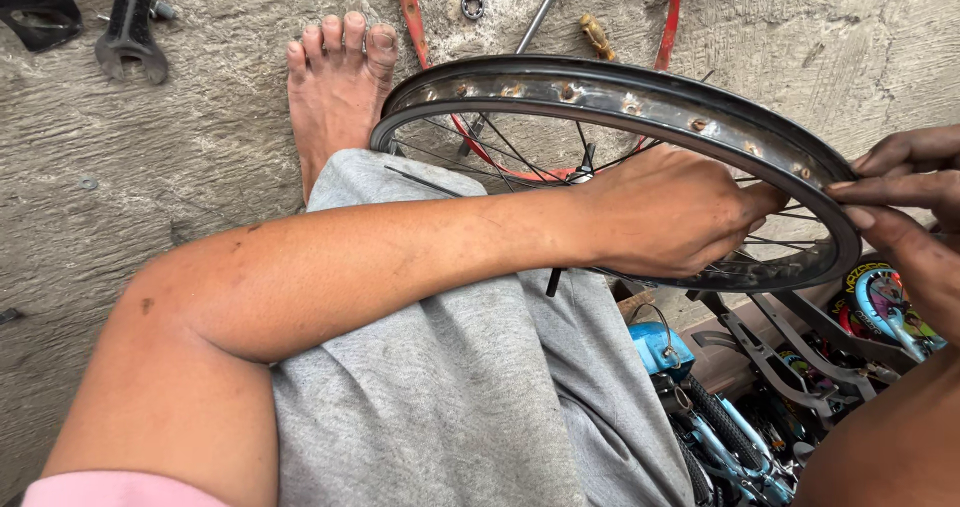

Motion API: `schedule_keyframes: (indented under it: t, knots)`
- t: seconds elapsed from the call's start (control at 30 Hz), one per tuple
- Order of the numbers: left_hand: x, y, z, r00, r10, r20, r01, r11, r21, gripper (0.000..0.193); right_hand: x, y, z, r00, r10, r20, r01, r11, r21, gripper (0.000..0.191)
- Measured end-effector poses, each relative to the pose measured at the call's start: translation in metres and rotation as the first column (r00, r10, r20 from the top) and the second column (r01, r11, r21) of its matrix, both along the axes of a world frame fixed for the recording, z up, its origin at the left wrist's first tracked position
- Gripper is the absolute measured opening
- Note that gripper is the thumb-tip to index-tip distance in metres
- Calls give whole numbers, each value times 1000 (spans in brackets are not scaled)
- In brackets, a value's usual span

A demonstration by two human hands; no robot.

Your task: The person sits on the ground with a bicycle wheel across their lap and works on the rim and spokes by hand, pressing and adjusting spokes around the rim and turning the wheel to work on the hub area. They lift and reposition the wheel repeatedly while continuing to adjust the spokes.

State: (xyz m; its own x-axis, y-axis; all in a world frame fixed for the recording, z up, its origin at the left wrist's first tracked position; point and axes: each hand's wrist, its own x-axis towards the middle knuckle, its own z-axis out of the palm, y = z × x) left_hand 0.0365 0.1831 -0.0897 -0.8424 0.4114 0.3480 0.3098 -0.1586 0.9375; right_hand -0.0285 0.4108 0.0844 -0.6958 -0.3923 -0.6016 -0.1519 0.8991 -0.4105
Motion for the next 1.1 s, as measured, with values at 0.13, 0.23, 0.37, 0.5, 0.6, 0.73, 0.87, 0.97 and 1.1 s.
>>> schedule_keyframes:
  t: [0.13,0.23,0.37,0.5,0.6,0.73,0.87,0.97,1.1]
  knots:
    - [-11,0,-3,998,-25,-59,26,999,18,29,-5,-7,-6,1000,9,-10,-9,999,49,9]
    - [-18,-4,-6,997,0,-80,4,999,48,27,-6,-13,-5,999,-31,-8,31,999,13,7]
    - [-22,-12,4,994,5,-106,6,994,111,24,-14,-30,4,983,-159,92,143,977,156,12]
    - [-25,-22,22,971,-239,-4,237,964,122,21,20,-60,22,946,-323,36,324,945,-36,7]
    - [-12,-32,33,987,-157,39,150,979,135,13,64,-75,26,855,-515,-67,471,824,-316,13]
    - [12,-41,45,992,123,40,-125,990,63,26,93,-76,17,796,-571,-203,467,791,-394,14]
    - [31,-46,62,995,81,59,-79,996,-30,26,107,-74,1,742,-572,-350,379,788,-485,22]
    - [31,-48,69,979,-1,202,-18,995,93,28,121,-77,-3,701,-679,-219,457,663,-593,18]
    - [23,-44,70,905,-138,402,28,963,269,29,131,-93,-1,598,-796,-98,582,515,-630,10]
